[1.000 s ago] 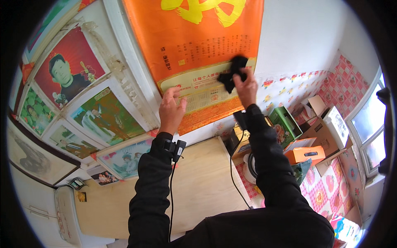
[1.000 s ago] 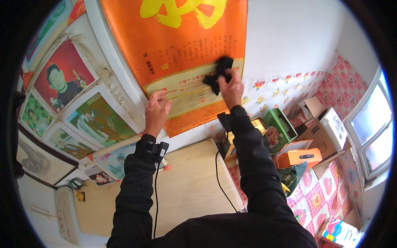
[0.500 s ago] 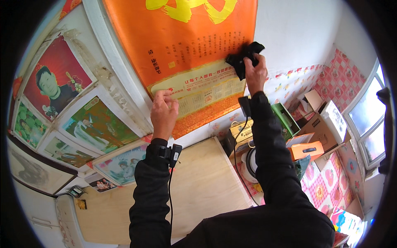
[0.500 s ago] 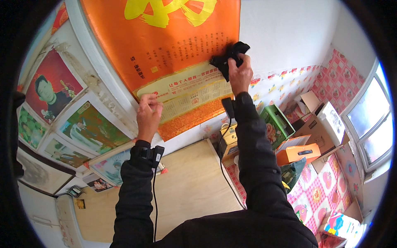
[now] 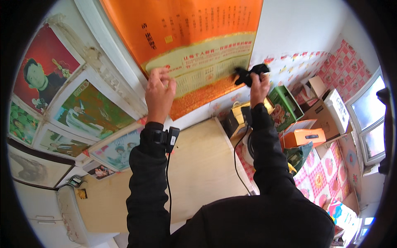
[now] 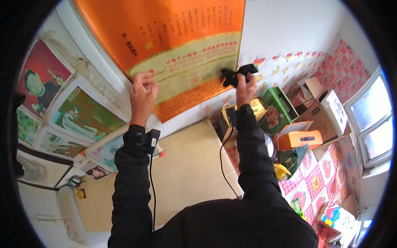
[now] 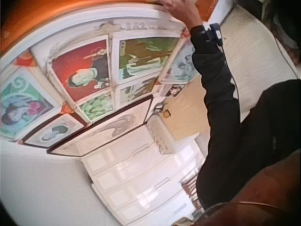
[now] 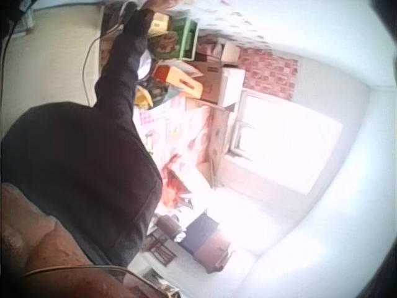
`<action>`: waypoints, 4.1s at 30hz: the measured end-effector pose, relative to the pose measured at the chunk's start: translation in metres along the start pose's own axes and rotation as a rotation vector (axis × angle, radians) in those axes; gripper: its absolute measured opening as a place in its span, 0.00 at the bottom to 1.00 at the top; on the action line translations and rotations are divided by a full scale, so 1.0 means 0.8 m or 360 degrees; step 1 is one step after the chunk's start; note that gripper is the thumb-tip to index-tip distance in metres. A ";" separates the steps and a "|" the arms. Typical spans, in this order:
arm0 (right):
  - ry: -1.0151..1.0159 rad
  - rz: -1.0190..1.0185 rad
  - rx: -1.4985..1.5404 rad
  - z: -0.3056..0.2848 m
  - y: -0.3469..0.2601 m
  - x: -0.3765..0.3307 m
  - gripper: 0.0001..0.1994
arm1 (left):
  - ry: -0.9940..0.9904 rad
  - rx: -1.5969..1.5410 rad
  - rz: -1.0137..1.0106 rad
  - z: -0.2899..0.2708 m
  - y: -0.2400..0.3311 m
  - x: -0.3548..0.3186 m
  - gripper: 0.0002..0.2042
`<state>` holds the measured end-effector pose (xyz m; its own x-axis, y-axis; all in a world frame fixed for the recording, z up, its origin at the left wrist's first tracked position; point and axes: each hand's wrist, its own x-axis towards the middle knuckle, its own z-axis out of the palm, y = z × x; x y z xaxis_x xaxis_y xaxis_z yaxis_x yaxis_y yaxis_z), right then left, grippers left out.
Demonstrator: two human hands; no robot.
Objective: The person wipes a wall calendar and a wooden cabinet surface with a black cloth, then moves to a blue basin to wet and wring the cloth. The person returns to wipe the cabinet again before the clip ends.
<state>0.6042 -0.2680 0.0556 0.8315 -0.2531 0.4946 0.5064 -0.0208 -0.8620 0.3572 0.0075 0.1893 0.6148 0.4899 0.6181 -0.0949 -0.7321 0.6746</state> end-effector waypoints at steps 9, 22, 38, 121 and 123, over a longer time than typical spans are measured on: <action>-0.0352 0.0512 -0.0045 0.061 0.058 -0.082 0.27 | -0.0057 0.0103 -0.0112 -0.002 0.002 0.000 0.18; -0.0573 0.0138 -0.0293 0.099 0.006 -0.184 0.20 | -0.0110 0.0057 -0.0094 -0.007 -0.002 0.001 0.18; -0.0875 -0.0415 -0.0091 0.136 -0.055 -0.225 0.19 | -0.0063 0.0124 -0.0040 0.001 -0.018 -0.004 0.16; 0.0263 -0.2061 -0.0738 0.189 -0.719 0.511 0.26 | 0.0104 0.0079 0.0059 0.001 -0.009 -0.014 0.19; 0.0321 -0.2131 -0.0697 0.181 -0.663 0.485 0.26 | 0.0090 0.0071 0.0036 0.000 -0.008 -0.015 0.19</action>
<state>0.6914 -0.2149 0.7210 -0.2764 0.0655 0.9588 0.7305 -0.6340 0.2539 0.3505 0.0058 0.1776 0.5675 0.4980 0.6558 -0.0723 -0.7632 0.6421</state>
